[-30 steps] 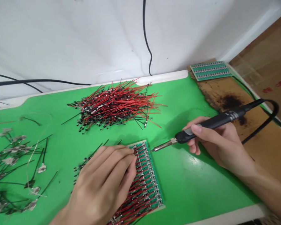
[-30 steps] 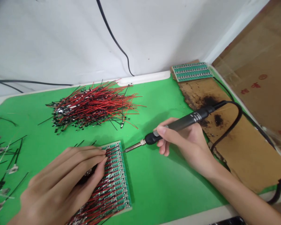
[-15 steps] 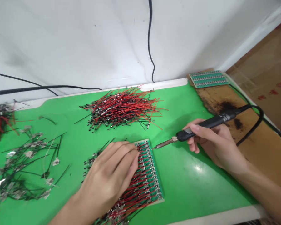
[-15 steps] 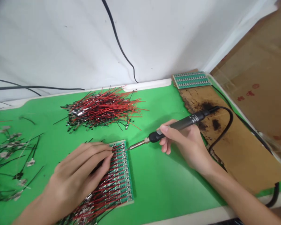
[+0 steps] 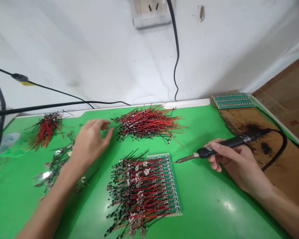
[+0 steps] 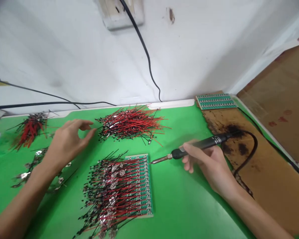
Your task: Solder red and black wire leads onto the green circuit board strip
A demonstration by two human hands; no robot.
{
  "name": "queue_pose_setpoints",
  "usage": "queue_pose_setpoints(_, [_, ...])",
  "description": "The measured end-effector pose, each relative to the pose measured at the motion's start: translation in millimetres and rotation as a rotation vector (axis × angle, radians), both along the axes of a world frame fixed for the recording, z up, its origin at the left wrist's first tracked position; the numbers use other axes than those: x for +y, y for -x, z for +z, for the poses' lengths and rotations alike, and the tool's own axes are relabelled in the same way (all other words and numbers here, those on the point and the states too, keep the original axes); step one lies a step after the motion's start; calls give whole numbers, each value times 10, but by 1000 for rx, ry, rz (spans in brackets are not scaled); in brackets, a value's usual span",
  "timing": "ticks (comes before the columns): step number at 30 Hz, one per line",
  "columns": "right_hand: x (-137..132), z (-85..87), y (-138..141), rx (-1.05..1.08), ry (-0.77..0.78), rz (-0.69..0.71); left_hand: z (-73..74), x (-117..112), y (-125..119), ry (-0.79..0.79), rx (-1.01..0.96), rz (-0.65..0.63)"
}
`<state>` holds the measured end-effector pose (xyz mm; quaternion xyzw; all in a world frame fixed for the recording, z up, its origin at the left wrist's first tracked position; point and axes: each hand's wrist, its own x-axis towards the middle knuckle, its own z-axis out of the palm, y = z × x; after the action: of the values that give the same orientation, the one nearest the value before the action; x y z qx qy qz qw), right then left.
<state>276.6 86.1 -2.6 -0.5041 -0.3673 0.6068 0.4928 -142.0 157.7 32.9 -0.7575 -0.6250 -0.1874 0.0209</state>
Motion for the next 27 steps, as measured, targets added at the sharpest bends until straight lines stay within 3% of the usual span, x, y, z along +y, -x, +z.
queue_pose_setpoints(5, [15, -25, -17, -5, 2, -2, -152, 6, 70, 111, 5, 8])
queue_pose_setpoints(11, [3, -3, -5, 3, 12, -4, 22, -445, 83, 212, 13, -43])
queue_pose_setpoints(14, [-11, 13, 9, 4, 12, -9, 119, -555, 123, 205, 17, -58])
queue_pose_setpoints(17, [-19, 22, 13, 0, 11, -10, 181, -523, 186, 187, 29, -114])
queue_pose_setpoints(22, [-7, 40, 35, -12, 8, -22, 233, -299, 268, 358, 49, -396])
queue_pose_setpoints(27, [4, 63, 73, -17, 12, -44, 272, -107, 289, 390, 139, -538])
